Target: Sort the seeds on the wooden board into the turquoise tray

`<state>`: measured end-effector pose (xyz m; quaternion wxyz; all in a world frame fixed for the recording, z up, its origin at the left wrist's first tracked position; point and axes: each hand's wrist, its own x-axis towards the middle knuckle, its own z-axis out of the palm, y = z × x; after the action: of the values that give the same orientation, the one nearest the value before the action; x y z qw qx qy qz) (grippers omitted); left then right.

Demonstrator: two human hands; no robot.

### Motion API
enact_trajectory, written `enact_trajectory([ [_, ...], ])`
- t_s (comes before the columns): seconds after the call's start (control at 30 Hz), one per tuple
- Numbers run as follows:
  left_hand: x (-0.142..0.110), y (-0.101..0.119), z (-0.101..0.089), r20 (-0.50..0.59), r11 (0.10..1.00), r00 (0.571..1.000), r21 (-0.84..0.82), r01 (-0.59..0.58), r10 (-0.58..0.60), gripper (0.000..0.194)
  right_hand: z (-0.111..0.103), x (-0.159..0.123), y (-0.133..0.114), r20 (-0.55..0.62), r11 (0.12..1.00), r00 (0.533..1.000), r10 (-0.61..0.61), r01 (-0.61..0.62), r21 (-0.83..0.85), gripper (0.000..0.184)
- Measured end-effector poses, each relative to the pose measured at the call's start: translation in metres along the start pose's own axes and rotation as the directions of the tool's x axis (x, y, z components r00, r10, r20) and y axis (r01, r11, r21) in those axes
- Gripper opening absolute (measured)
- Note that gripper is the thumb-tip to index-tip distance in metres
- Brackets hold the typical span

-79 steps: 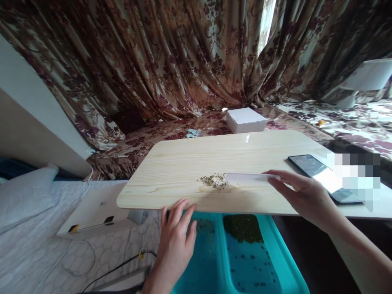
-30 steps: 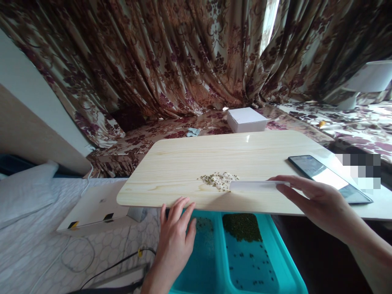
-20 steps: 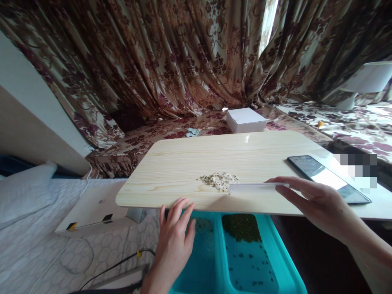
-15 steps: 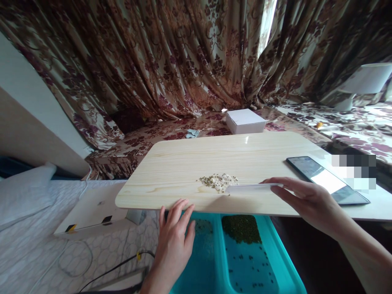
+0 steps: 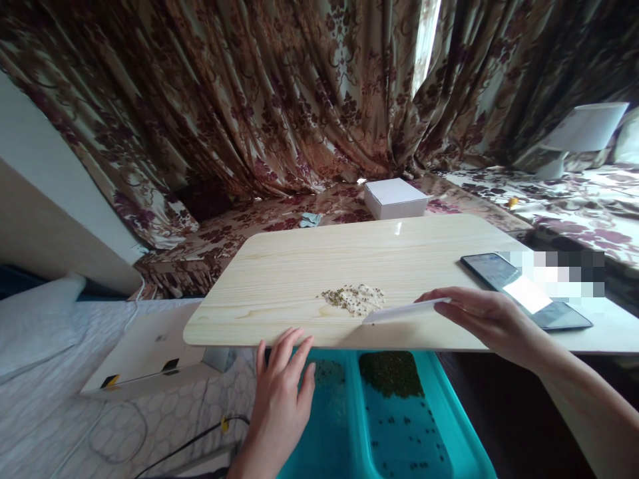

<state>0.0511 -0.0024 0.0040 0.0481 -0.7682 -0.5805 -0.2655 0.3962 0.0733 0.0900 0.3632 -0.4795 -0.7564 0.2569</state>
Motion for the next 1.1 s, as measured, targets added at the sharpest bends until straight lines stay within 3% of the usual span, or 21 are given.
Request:
enact_trajectory([
  [0.23,0.001,0.000,-0.001,-0.020,1.000,1.000,-0.004,-0.008,0.008,0.038,-0.024,-0.021,0.008,0.088,1.000,0.996,-0.002,0.005,-0.024,0.038],
  [0.33,0.000,0.000,-0.001,-0.023,1.000,1.000,-0.004,-0.011,0.011,0.038,-0.028,-0.030,0.005,0.044,0.997,0.999,-0.013,0.016,-0.073,0.034],
  [0.4,0.000,0.000,0.000,-0.022,1.000,1.000,-0.002,-0.009,0.009,0.038,-0.024,-0.030,-0.001,-0.080,0.995,0.997,0.003,-0.011,-0.096,0.037],
  [0.53,-0.001,0.000,0.001,-0.022,1.000,1.000,-0.002,-0.001,0.001,0.038,-0.002,-0.020,-0.014,-0.316,0.996,0.948,0.049,-0.072,-0.060,0.049],
  [0.77,-0.001,-0.001,0.001,-0.022,1.000,1.000,-0.007,-0.014,0.014,0.039,0.024,-0.011,-0.012,-0.278,0.992,0.956,0.097,-0.070,0.108,0.048],
  [0.9,-0.001,0.000,0.000,-0.015,1.000,1.000,-0.007,-0.010,0.010,0.039,0.024,-0.010,-0.007,-0.277,0.990,0.954,0.114,-0.084,0.117,0.052],
  [1.1,0.001,0.002,-0.003,-0.009,1.000,1.000,-0.011,0.001,-0.001,0.039,0.020,-0.007,-0.004,-0.348,0.998,0.936,0.062,-0.047,0.050,0.043],
])
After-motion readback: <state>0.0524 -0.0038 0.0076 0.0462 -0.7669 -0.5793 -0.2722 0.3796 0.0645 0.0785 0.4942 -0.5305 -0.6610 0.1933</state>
